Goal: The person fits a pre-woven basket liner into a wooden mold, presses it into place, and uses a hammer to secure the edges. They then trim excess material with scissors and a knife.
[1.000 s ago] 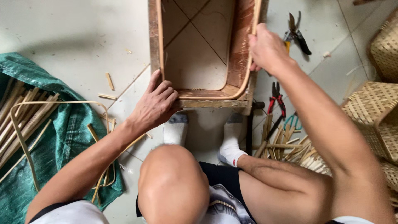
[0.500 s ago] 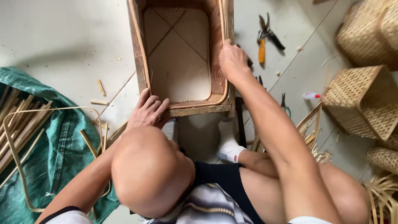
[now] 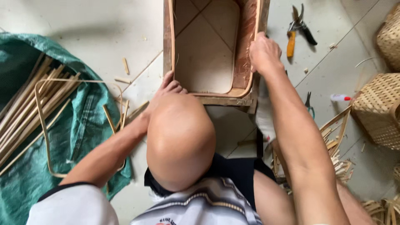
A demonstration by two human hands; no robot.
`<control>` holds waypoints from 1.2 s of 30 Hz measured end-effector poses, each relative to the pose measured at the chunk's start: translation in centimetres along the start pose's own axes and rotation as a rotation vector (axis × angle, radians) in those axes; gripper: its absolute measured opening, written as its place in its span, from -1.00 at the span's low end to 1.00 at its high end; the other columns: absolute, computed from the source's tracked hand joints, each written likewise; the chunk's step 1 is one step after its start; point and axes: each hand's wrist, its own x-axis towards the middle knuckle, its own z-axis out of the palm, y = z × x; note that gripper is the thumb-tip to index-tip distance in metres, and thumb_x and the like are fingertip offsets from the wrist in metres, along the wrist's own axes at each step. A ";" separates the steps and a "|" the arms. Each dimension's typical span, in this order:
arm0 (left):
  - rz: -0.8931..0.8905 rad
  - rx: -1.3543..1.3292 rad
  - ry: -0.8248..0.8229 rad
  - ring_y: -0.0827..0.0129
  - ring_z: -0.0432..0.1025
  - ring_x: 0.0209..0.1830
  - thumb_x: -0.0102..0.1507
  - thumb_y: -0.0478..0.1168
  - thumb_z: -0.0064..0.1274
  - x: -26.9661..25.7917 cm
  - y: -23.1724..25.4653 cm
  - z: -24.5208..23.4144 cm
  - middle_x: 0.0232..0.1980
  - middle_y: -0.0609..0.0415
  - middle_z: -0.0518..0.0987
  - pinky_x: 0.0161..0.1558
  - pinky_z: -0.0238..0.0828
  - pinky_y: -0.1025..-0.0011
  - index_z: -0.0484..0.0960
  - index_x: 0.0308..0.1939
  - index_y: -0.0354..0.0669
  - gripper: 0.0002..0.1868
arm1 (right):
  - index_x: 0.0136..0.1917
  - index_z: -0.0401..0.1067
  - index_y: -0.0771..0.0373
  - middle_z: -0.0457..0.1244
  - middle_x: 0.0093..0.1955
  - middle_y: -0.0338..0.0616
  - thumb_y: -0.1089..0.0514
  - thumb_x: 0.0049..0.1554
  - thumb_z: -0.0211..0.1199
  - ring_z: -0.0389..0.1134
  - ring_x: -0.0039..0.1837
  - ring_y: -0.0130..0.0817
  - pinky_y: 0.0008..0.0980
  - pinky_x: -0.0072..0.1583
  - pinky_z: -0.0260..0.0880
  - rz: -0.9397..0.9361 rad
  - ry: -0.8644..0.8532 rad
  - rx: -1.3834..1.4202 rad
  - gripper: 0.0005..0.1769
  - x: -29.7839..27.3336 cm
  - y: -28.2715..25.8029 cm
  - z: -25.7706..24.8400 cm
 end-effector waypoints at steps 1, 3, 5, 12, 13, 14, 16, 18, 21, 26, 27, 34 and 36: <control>0.012 -0.016 -0.010 0.21 0.35 -0.06 0.27 -0.22 -0.02 -0.1 0.2 0.0 -0.33 0.10 0.38 0.60 -0.15 -0.05 0.49 -0.26 -0.18 -0.90 | 0.14 0.35 0.41 0.39 -0.10 0.32 0.05 0.36 -0.01 0.43 0.06 0.28 0.10 0.18 0.36 -0.038 0.037 -0.023 -0.65 -0.5 0.4 0.1; 0.004 -0.034 -0.044 0.21 0.36 -0.06 0.28 -0.21 -0.02 0.1 0.3 -0.1 -0.34 0.09 0.39 0.59 -0.15 -0.05 0.50 -0.26 -0.18 -0.89 | 0.14 0.38 0.40 0.37 -0.03 0.35 0.03 0.35 0.05 0.40 0.10 0.30 0.12 0.17 0.35 -0.060 0.061 -0.038 -0.65 -0.6 0.8 0.0; -0.029 -0.035 -0.092 0.20 0.37 -0.03 0.28 -0.20 -0.02 0.5 -0.5 -0.3 -0.32 0.07 0.42 0.61 -0.14 -0.03 0.51 -0.28 -0.16 -0.88 | 0.17 0.38 0.37 0.36 0.02 0.34 -0.01 0.32 0.08 0.37 0.13 0.31 0.14 0.15 0.32 -0.023 0.042 -0.018 -0.62 0.2 0.6 -0.2; 0.047 -0.104 0.011 0.17 0.40 0.10 0.15 -0.21 0.07 -0.6 -1.2 0.7 -0.16 0.02 0.53 0.59 -0.11 -0.05 0.60 0.00 -0.30 -0.64 | 0.23 0.47 0.35 0.36 0.14 0.22 -0.17 0.25 0.22 0.33 0.25 0.09 0.09 0.31 0.16 -0.035 -0.110 -0.360 -0.45 1.7 0.8 -1.7; 0.048 -0.104 0.002 0.17 0.40 0.10 0.15 -0.22 0.10 -0.6 -1.1 0.6 -0.16 0.02 0.53 0.60 -0.09 -0.04 0.60 0.01 -0.30 -0.63 | 0.24 0.43 0.36 0.33 0.16 0.22 -0.22 0.16 0.29 0.28 0.27 0.09 0.10 0.27 0.13 -0.093 -0.026 -0.446 -0.36 1.3 0.2 -2.3; 0.046 -0.093 -0.001 0.17 0.40 0.09 0.15 -0.24 0.13 -0.3 -1.3 0.4 -0.15 0.02 0.53 0.60 -0.07 -0.03 0.61 0.02 -0.30 -0.63 | 0.24 0.40 0.38 0.31 0.18 0.21 -0.27 0.07 0.36 0.24 0.28 0.09 0.10 0.24 0.09 -0.161 0.070 -0.531 -0.25 1.4 -1.1 -3.2; 0.018 -0.193 -0.002 0.11 0.39 0.05 0.13 -0.19 0.20 0.1 -1.4 -0.1 -0.20 -0.01 0.52 0.55 -0.06 -0.08 0.60 -0.02 -0.34 -0.61 | 0.30 0.36 0.35 0.28 0.18 0.25 -0.14 -0.08 0.36 0.25 0.28 0.15 0.16 0.20 0.16 -0.350 0.382 -0.465 -0.21 1.0 -4.7 -4.0; -0.007 -0.256 -0.004 0.09 0.39 0.04 0.14 -0.15 0.24 0.0 -0.9 -0.8 -0.22 -0.03 0.51 0.53 -0.05 -0.10 0.60 -0.05 -0.35 -0.61 | 0.42 0.30 0.28 0.23 0.44 0.14 0.13 0.50 0.18 0.21 0.48 0.02 -0.02 0.50 0.13 -0.850 0.677 -0.206 -0.69 1.3 -10.6 -2.3; -0.021 -0.254 -0.009 0.10 0.40 0.06 0.16 -0.14 0.25 0.5 -0.7 -1.5 -0.20 -0.02 0.52 0.54 -0.03 -0.09 0.61 -0.06 -0.33 -0.62 | 0.52 0.26 0.31 0.20 0.54 0.04 0.31 0.40 0.09 0.15 0.60 -0.14 -0.20 0.63 0.03 -1.271 0.562 -0.341 -0.57 2.0 -15.1 -0.1; -0.093 -0.251 -0.031 0.10 0.40 0.12 0.24 -0.14 0.23 0.2 -0.1 -1.3 -0.18 -0.03 0.53 0.56 0.05 -0.04 0.59 -0.05 -0.31 -0.67 | 0.63 0.14 0.19 0.08 0.66 -0.08 0.31 0.42 0.02 0.01 0.68 -0.26 -0.15 0.68 -0.13 -1.312 0.409 -0.214 -0.46 2.9 -13.5 2.7; -0.105 -0.251 -0.011 0.10 0.40 0.14 0.24 -0.14 0.23 0.1 0.3 -1.3 -0.16 -0.03 0.54 0.54 0.05 -0.03 0.58 -0.04 -0.32 -0.65 | 0.64 0.15 0.18 0.07 0.67 -0.09 0.32 0.37 0.00 -0.02 0.69 -0.27 -0.17 0.68 -0.15 -1.276 0.452 -0.296 -0.41 2.4 -13.2 3.5; -0.092 -0.226 0.033 0.11 0.39 0.17 0.17 -0.15 0.24 0.5 0.1 -1.7 -0.05 -0.05 0.57 0.52 0.05 -0.01 0.56 0.08 -0.38 -0.52 | 0.60 0.25 0.28 0.10 0.66 0.04 0.29 0.30 0.00 -0.03 0.69 -0.11 0.01 0.61 -0.12 -1.159 0.586 -0.290 -0.40 6.3 -13.7 1.8; -0.083 -0.243 0.008 0.10 0.39 0.16 0.17 -0.14 0.26 0.4 -0.2 -1.2 -0.07 -0.06 0.56 0.52 0.05 -0.03 0.56 0.06 -0.37 -0.52 | 0.52 0.33 0.26 0.22 0.45 0.13 0.23 0.36 0.05 0.15 0.49 0.03 0.10 0.46 0.08 -0.921 0.484 -0.153 -0.52 10.6 -13.0 -0.9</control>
